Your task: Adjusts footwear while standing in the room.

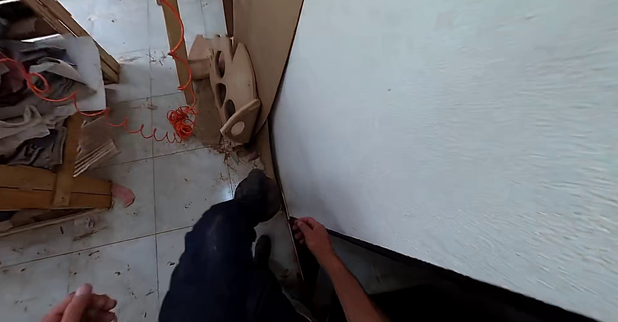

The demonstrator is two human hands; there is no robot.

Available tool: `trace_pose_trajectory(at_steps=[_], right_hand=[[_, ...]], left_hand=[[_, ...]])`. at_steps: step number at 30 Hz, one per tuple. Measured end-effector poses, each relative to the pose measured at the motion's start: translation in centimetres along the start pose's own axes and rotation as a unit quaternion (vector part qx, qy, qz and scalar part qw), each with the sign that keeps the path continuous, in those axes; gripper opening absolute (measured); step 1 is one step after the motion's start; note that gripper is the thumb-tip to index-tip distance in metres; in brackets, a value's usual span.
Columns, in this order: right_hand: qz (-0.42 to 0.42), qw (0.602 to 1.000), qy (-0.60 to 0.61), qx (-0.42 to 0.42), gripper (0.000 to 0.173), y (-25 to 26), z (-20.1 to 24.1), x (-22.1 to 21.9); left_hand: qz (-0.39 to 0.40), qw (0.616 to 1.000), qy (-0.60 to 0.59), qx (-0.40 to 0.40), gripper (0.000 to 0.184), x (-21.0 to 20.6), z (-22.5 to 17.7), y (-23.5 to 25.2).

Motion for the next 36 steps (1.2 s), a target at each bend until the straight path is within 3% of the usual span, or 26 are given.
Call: trace_pose_trajectory(at_steps=[4, 9, 12, 14, 16, 19, 21, 23, 24, 27, 30, 33, 36], right_hand=[[0.032, 0.997, 0.011, -0.064, 0.026, 1.9, -5.4, -2.8], [0.018, 0.998, 0.041, -0.051, 0.026, 8.1, -5.7, -5.6], [0.014, 0.998, 0.026, -0.057, 0.033, 13.2, -4.5, -8.3], [-0.006, 0.998, -0.003, -0.055, 0.044, 16.2, -3.5, -9.9], [-0.016, 0.999, -0.039, -0.002, 0.052, 18.0, -2.6, -10.9], [0.021, 0.988, -0.085, 0.127, 0.038, 17.5, -0.7, -12.3], [0.03, 0.982, -0.108, 0.153, 0.036, 15.8, -0.1, -13.1], [0.025, 0.992, -0.073, 0.103, 0.039, 14.4, -0.9, -13.4], [0.019, 0.998, -0.028, 0.06, 0.038, 14.3, -1.8, -13.6], [0.011, 0.995, 0.067, -0.072, 0.025, 14.6, -4.5, -14.3], [0.016, 0.991, -0.01, -0.135, 0.025, 15.5, -4.7, -14.1], [0.006, 0.987, -0.14, -0.076, 0.024, 17.1, -3.4, -13.4], [0.007, 0.976, -0.214, 0.033, 0.018, 18.5, -2.6, -13.6]], left_hand=[[0.069, 0.994, 0.017, 0.084, 0.037, -10.2, 5.2, 8.6], [0.248, 0.949, 0.112, 0.161, 0.033, -28.5, 13.9, 21.0], [0.345, 0.897, 0.223, 0.162, 0.043, -36.6, 21.2, 24.1], [0.379, 0.869, 0.29, 0.135, 0.043, -39.3, 24.9, 24.3], [0.379, 0.873, 0.295, 0.078, 0.032, -40.1, 25.2, 23.6], [0.382, 0.898, 0.213, 0.044, 0.029, -37.9, 22.9, 22.6], [0.38, 0.895, 0.189, 0.14, 0.024, -35.6, 23.6, 22.5], [0.384, 0.86, 0.221, 0.254, 0.028, -34.5, 25.5, 22.6], [0.392, 0.843, 0.252, 0.268, 0.03, -34.5, 26.2, 22.7], [0.403, 0.819, 0.372, 0.171, 0.034, -36.9, 24.8, 23.5], [0.411, 0.797, 0.442, 0.015, 0.032, -39.6, 23.7, 23.8], [0.432, 0.75, 0.501, -0.027, 0.022, -40.8, 23.3, 23.2], [0.413, 0.763, 0.496, 0.032, 0.026, -39.8, 23.6, 23.3]])
Point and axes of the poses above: each hand's wrist, its own y-axis towards the middle knuckle, its own x-axis out of the back of the hand, z = x × y, the point moved 5 cm from there along y, towards the middle knuckle, and after that the axes turned 7 degrees about -y, right-handed, at the moved point
